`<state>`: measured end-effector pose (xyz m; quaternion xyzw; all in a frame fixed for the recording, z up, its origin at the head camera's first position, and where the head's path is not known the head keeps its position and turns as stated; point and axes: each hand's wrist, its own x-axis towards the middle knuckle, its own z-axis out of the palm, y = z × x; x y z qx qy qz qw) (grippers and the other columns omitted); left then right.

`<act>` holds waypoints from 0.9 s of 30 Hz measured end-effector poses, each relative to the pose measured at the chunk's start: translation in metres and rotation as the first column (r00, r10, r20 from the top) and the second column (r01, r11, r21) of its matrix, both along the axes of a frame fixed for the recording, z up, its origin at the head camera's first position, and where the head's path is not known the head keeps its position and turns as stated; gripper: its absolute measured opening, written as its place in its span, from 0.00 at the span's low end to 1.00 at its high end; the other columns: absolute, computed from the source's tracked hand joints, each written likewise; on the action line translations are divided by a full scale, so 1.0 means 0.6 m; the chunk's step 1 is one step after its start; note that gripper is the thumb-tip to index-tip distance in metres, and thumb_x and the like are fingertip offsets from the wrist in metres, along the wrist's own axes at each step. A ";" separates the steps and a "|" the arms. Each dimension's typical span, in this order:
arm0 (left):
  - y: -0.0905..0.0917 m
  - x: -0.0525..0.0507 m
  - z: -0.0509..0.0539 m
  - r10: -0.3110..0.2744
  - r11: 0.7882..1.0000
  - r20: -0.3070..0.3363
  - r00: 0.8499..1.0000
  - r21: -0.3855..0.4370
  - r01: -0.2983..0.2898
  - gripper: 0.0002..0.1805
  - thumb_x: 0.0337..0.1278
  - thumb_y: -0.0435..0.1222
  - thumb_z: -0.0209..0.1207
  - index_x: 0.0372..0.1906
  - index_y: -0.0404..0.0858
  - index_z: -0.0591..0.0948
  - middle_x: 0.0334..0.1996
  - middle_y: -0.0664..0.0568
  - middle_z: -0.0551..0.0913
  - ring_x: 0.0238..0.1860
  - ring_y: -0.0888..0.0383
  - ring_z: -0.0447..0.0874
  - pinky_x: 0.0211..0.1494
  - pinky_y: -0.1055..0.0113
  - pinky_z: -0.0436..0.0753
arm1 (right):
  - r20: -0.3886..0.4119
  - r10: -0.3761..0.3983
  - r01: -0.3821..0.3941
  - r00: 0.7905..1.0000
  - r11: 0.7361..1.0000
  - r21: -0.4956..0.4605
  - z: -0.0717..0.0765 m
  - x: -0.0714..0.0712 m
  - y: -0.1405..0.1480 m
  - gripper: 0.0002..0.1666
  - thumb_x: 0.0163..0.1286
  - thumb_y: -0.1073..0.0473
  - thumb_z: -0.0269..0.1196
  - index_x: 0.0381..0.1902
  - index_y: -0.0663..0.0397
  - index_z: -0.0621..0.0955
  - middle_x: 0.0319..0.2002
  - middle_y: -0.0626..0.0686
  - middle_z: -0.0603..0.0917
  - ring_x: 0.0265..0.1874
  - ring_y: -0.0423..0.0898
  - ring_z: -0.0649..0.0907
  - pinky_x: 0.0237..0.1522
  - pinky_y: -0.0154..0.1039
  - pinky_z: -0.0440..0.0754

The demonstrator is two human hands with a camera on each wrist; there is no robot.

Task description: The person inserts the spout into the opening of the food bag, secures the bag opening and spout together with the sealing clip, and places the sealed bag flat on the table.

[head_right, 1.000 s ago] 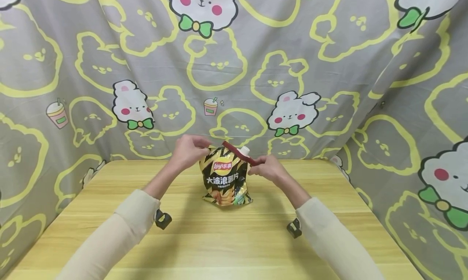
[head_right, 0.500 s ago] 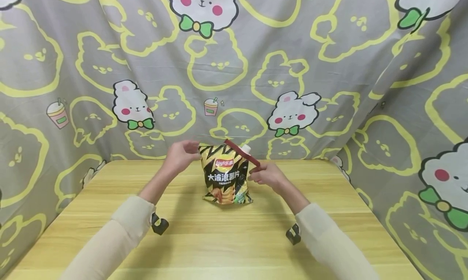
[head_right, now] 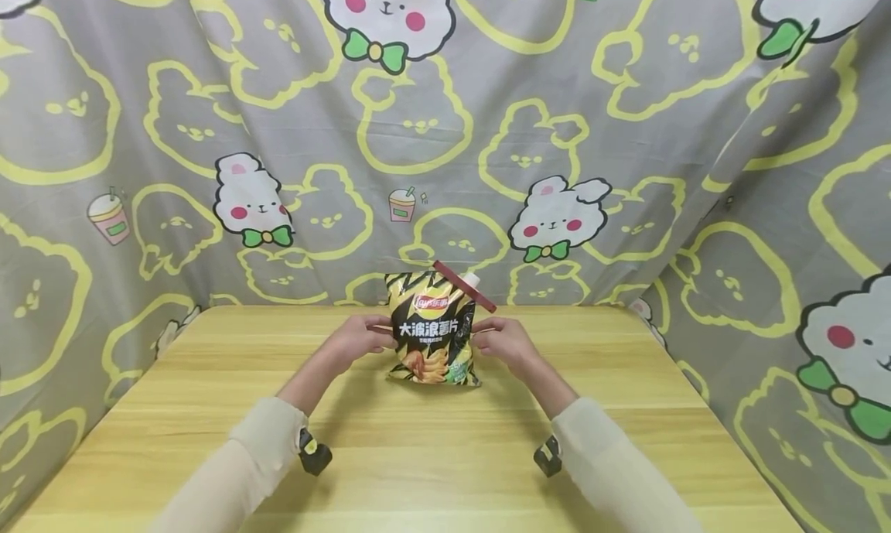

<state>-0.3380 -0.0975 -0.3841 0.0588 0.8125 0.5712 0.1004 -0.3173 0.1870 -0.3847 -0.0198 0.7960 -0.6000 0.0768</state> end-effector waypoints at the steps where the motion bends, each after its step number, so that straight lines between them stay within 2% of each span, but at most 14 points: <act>1: 0.002 0.000 -0.003 0.007 1.000 -0.006 1.000 0.009 -0.007 0.28 0.52 0.28 0.67 0.61 0.29 0.79 0.57 0.37 0.83 0.52 0.47 0.86 0.63 0.49 0.82 | -0.005 -0.007 0.007 1.000 1.000 -0.001 -0.002 0.000 -0.002 0.24 0.67 0.65 0.63 0.59 0.71 0.79 0.57 0.68 0.82 0.58 0.64 0.82 0.64 0.54 0.80; 6: 0.011 0.003 -0.012 0.016 0.999 -0.022 1.000 0.031 -0.015 0.24 0.51 0.26 0.65 0.58 0.28 0.81 0.59 0.36 0.82 0.48 0.49 0.86 0.61 0.49 0.83 | -0.042 -0.062 0.062 0.997 0.998 0.005 -0.010 0.003 -0.011 0.22 0.65 0.66 0.63 0.56 0.71 0.80 0.52 0.69 0.84 0.49 0.59 0.86 0.60 0.55 0.83; 12: 0.016 0.011 -0.022 0.036 0.999 -0.037 0.999 0.003 -0.036 0.20 0.50 0.26 0.65 0.52 0.28 0.84 0.50 0.37 0.87 0.44 0.52 0.87 0.58 0.49 0.84 | -0.079 -0.085 0.087 0.993 0.996 0.021 -0.025 0.008 -0.022 0.20 0.63 0.69 0.62 0.53 0.72 0.80 0.46 0.70 0.85 0.36 0.48 0.88 0.55 0.54 0.86; 18: 0.011 0.017 -0.029 0.061 0.996 -0.070 0.996 -0.058 -0.065 0.17 0.54 0.30 0.67 0.50 0.30 0.86 0.49 0.40 0.88 0.43 0.50 0.85 0.54 0.52 0.85 | -0.100 -0.124 0.129 0.987 0.990 0.054 -0.035 0.009 -0.027 0.19 0.64 0.68 0.62 0.53 0.69 0.82 0.42 0.66 0.88 0.35 0.50 0.89 0.54 0.53 0.86; 23: 0.012 0.020 -0.031 0.069 0.996 -0.082 0.994 -0.042 -0.073 0.17 0.56 0.30 0.67 0.51 0.29 0.85 0.50 0.38 0.87 0.47 0.42 0.86 0.54 0.51 0.85 | -0.116 -0.148 0.157 0.982 0.985 0.072 -0.035 0.011 -0.029 0.18 0.64 0.68 0.63 0.52 0.67 0.83 0.42 0.65 0.88 0.36 0.51 0.89 0.52 0.52 0.87; 27: 0.014 0.022 -0.029 0.085 0.995 -0.085 0.993 -0.046 -0.089 0.16 0.56 0.30 0.67 0.50 0.29 0.86 0.49 0.38 0.88 0.47 0.41 0.86 0.54 0.52 0.85 | -0.131 -0.155 0.167 0.979 0.982 0.087 -0.033 0.014 -0.031 0.17 0.64 0.68 0.62 0.51 0.68 0.83 0.41 0.66 0.88 0.35 0.54 0.89 0.50 0.51 0.88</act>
